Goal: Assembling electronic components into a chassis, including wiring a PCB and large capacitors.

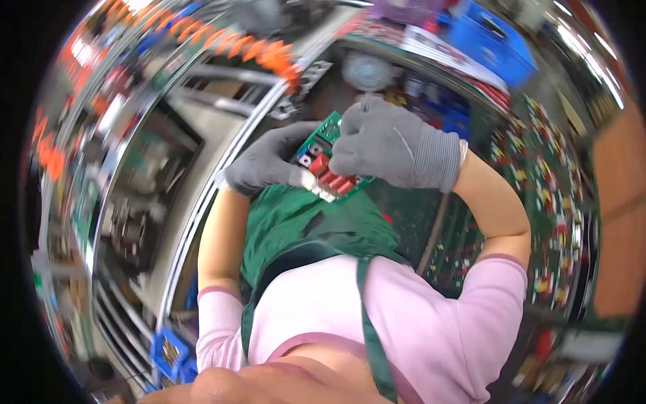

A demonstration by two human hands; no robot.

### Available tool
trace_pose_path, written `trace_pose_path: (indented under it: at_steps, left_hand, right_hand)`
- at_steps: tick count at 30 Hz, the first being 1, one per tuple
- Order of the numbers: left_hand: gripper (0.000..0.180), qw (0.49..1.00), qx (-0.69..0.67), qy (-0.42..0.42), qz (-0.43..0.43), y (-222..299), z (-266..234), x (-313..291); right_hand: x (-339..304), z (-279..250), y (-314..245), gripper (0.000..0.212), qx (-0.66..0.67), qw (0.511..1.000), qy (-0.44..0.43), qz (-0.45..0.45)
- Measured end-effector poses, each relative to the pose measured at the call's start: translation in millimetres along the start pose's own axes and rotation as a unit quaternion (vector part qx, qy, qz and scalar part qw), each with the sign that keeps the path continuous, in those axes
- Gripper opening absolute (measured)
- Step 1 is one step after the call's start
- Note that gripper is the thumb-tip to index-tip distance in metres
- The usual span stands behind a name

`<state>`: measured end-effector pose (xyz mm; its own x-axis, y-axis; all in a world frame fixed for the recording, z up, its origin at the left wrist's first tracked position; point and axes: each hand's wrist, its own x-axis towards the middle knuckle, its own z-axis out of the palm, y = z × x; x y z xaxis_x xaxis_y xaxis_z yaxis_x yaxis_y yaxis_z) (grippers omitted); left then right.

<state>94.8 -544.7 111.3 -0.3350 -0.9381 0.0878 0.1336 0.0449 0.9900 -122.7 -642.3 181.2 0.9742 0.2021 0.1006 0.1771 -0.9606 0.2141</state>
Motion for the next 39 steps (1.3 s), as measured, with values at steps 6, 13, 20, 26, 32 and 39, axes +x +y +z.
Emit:
trace_pose_path:
  at_steps: [6,13,20,26,32,39]
  left_hand:
    - [0.069,0.963,0.13,0.234,-0.02,-23,-32,-127]
    - [0.048,0.719,0.41,0.554,-0.091,-50,-63,-230]
    - [0.048,0.673,0.375,0.636,-0.045,-70,-80,-280]
    - [0.05,0.702,0.138,0.697,0.041,-67,-93,-274]
    - [0.048,0.662,0.065,0.732,0.149,-73,-157,-236]
    - [0.05,0.668,0.092,0.728,0.125,-80,-173,-227]
  right_hand:
    - [150,42,-4,0.029,0.109,0.967,-0.028,-0.23]
    - [266,84,-21,0.064,0.371,0.919,-0.06,-0.118]
    - [423,175,8,0.026,0.468,0.88,0.076,0.008]
    - [462,219,15,0.028,0.664,0.737,-0.054,0.111]
    - [458,192,19,0.027,0.804,0.56,-0.113,0.166]
    - [463,194,34,0.025,0.534,0.838,-0.066,0.09]
